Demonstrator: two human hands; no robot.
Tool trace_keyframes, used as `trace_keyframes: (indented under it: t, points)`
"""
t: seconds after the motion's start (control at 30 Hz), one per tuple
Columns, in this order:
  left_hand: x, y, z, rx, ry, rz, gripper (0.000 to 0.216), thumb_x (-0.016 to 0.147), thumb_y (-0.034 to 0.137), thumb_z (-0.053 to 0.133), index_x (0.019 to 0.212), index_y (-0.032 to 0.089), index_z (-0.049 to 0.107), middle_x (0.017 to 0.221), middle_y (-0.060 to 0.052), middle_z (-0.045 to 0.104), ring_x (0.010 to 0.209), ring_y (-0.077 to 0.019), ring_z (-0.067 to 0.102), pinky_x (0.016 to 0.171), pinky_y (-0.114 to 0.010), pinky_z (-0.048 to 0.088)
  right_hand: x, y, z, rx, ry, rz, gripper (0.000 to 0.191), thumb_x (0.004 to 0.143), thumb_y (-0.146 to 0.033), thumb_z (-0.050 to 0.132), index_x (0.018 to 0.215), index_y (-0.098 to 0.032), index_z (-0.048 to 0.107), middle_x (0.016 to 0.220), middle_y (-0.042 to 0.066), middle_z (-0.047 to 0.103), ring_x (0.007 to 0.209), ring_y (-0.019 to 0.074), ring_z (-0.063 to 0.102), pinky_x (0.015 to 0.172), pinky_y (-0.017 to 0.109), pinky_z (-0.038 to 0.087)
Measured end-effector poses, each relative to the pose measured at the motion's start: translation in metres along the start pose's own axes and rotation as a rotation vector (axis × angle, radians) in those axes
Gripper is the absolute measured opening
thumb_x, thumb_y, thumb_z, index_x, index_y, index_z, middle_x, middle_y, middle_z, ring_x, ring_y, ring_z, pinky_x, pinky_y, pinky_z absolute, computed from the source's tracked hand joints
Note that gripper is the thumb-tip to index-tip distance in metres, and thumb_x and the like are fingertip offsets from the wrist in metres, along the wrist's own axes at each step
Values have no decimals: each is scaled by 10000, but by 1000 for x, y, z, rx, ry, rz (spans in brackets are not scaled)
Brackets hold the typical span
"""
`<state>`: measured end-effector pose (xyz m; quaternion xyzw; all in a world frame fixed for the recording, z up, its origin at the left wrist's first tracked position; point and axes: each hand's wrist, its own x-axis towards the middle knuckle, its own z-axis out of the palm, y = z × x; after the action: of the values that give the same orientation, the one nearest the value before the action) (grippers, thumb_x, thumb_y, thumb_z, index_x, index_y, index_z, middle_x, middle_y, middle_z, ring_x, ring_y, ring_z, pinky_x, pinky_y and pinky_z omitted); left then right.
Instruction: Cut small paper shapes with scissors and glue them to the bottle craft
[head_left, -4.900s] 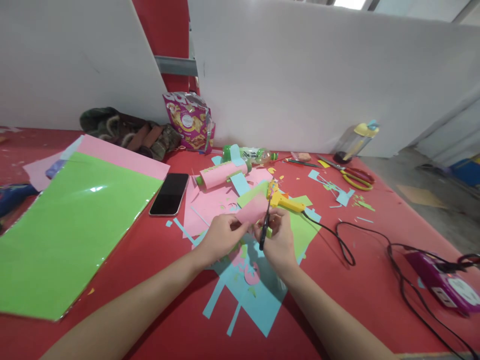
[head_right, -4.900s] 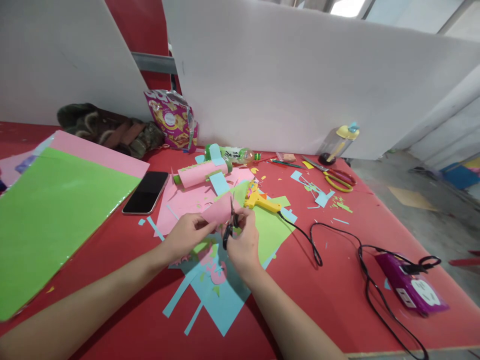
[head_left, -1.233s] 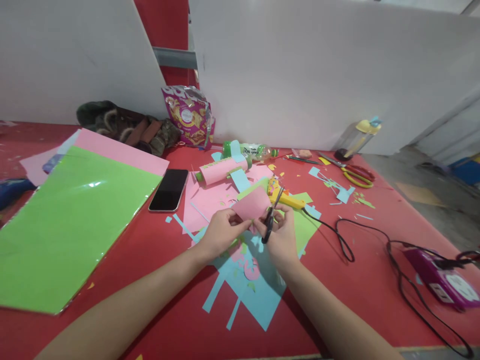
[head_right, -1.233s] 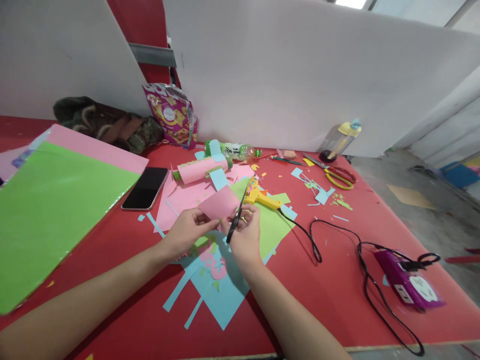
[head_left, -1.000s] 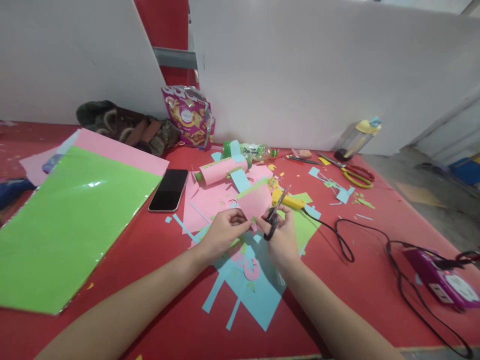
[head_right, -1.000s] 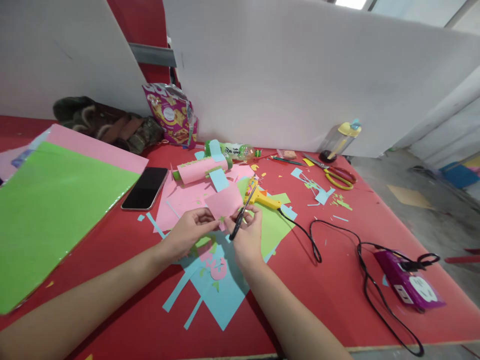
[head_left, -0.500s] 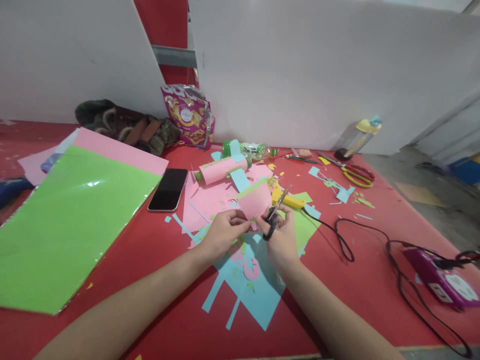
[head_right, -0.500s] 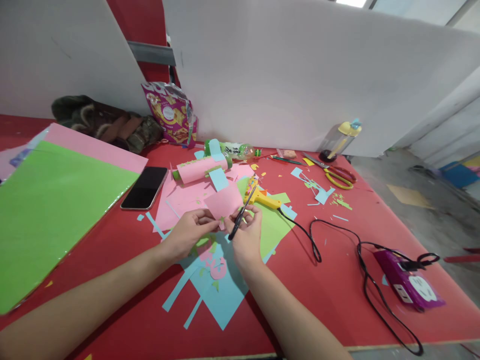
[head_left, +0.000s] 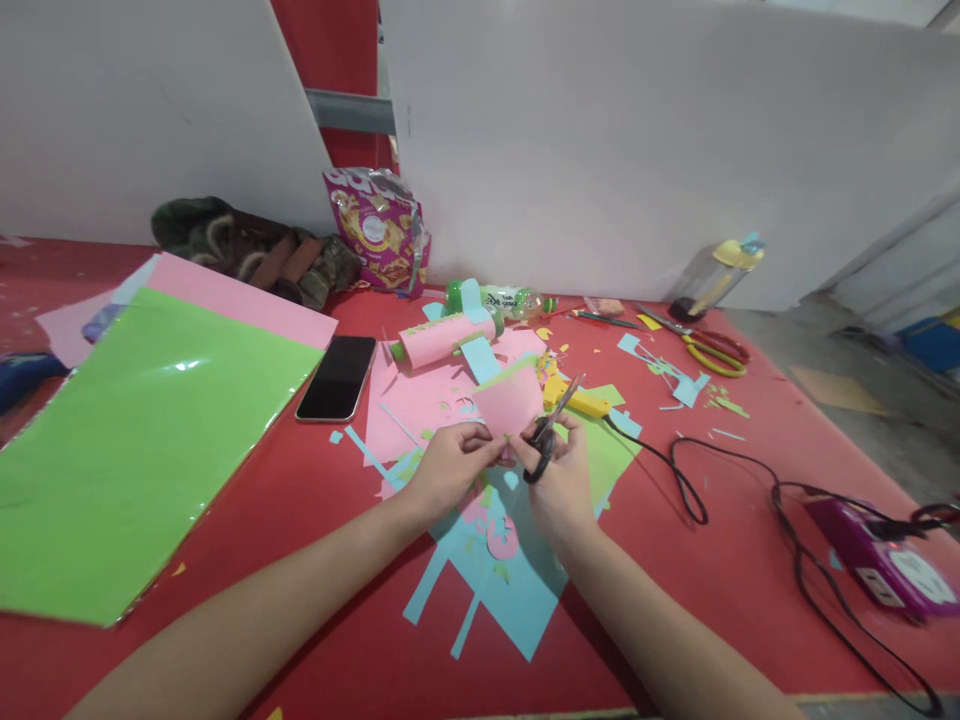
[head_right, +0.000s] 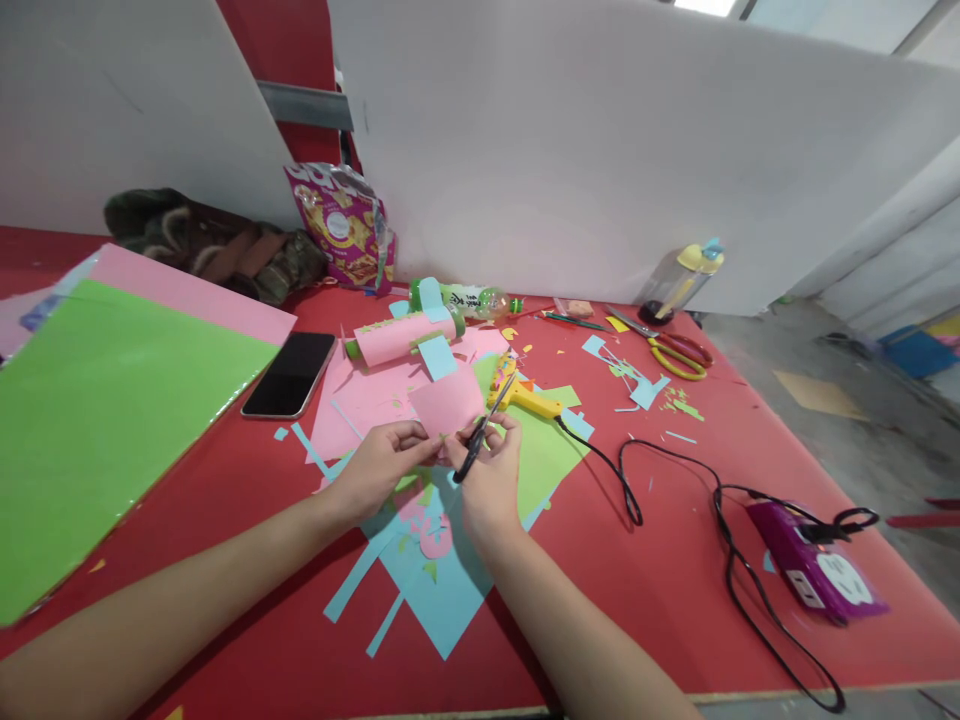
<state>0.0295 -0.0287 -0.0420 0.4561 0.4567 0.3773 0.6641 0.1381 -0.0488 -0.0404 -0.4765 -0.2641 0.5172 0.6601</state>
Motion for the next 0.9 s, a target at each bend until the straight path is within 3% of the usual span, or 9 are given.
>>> trace_keyframes:
  t: [0.2,0.4,0.67,0.9]
  points:
    - [1,4,-5,70,33,91,198,665,311,595,615,126,545,614,-28,614,650,-144,606,637,-245,475,1,-1,0,-16,-35,11,428,551,-121,662,834,-239,364,659,-89,483,542,69,531,544,213,457]
    - [4,26,-17,90,191,127,233,649,343,593,602,129,517,566,7,574,581,-124,588,528,-207,445,0,0,-1,-118,-153,79,350,590,-200,653,818,-235,390,624,-92,460,544,66,495,515,188,394]
    - [12,32,-33,97,262,231,224,655,346,589,640,127,542,566,-7,601,574,-124,580,547,-219,436,-2,-3,0,-269,-354,138,358,553,-199,686,799,-219,427,567,-100,438,493,70,443,484,200,356]
    - [8,42,-36,230,183,261,159,632,278,582,578,135,541,526,11,584,539,-114,556,562,-232,424,-2,-9,0,-255,-487,220,340,568,-253,686,775,-218,419,575,-98,446,480,73,487,495,211,380]
